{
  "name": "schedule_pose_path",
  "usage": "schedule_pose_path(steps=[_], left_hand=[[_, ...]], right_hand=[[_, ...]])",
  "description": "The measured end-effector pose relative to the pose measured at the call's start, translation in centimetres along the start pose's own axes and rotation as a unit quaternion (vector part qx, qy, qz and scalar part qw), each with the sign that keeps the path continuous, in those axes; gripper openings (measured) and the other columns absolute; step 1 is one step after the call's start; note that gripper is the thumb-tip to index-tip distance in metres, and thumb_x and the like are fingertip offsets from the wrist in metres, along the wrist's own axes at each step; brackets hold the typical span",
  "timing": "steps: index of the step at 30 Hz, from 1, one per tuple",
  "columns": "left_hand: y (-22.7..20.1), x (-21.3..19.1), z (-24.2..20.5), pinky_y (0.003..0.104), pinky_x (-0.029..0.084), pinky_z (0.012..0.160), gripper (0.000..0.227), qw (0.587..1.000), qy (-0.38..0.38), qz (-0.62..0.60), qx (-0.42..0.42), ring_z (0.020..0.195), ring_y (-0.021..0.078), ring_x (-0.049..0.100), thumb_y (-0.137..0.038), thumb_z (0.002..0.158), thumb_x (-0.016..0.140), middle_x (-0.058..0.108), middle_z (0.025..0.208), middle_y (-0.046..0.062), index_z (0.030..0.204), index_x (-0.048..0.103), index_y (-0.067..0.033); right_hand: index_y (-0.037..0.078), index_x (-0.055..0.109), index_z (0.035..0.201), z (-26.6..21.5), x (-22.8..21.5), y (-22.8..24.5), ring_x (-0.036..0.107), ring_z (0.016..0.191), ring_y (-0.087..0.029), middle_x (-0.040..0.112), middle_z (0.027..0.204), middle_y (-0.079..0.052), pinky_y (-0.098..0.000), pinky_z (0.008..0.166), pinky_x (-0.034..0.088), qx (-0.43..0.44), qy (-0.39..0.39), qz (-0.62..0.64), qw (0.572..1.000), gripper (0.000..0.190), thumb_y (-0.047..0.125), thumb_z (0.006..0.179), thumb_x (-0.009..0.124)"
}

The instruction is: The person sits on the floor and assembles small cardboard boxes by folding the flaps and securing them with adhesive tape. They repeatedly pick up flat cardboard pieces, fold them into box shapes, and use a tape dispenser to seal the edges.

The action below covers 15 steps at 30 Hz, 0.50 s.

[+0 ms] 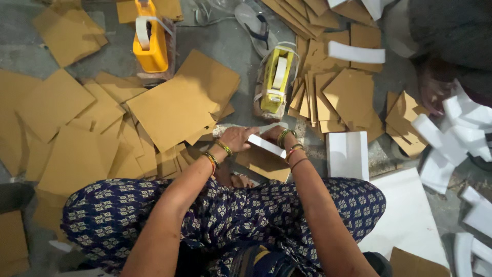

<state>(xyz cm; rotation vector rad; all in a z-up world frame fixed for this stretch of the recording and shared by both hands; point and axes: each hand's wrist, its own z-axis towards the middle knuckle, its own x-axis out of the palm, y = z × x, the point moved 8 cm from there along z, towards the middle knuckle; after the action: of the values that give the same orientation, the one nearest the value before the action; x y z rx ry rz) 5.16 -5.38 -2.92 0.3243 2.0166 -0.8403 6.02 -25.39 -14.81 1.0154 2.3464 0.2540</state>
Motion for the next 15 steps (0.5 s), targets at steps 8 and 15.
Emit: schedule_pose_path(steps=[8, 15], left_hand=[[-0.5, 1.7, 2.0, 0.045, 0.056, 0.097, 0.054, 0.991, -0.027, -0.083, 0.101, 0.113, 0.0338, 0.068, -0.039, 0.072, 0.083, 0.068, 0.122, 0.012, 0.122, 0.070, -0.0266], [2.5, 7.0, 4.1, 0.048, 0.048, 0.104, 0.059, 0.996, -0.073, -0.026, 0.047, 0.128, 0.0338, 0.057, -0.025, 0.073, 0.077, 0.059, 0.143, 0.009, 0.131, 0.064, -0.0301]], right_hand=[[0.016, 0.077, 0.108, -3.8, 1.6, 4.2, 0.076, 0.094, -0.023, 0.078, 0.103, -0.006, -0.0380, 0.080, 0.060, -0.224, -0.012, -0.445, 0.867, 0.025, 0.032, 0.095, 0.062], [0.006, 0.071, 0.104, -11.6, 3.6, 6.4, 0.069, 0.094, -0.038, 0.072, 0.098, -0.020, -0.0488, 0.083, 0.054, -0.285, -0.106, -0.261, 0.916, 0.052, 0.040, 0.067, 0.087]])
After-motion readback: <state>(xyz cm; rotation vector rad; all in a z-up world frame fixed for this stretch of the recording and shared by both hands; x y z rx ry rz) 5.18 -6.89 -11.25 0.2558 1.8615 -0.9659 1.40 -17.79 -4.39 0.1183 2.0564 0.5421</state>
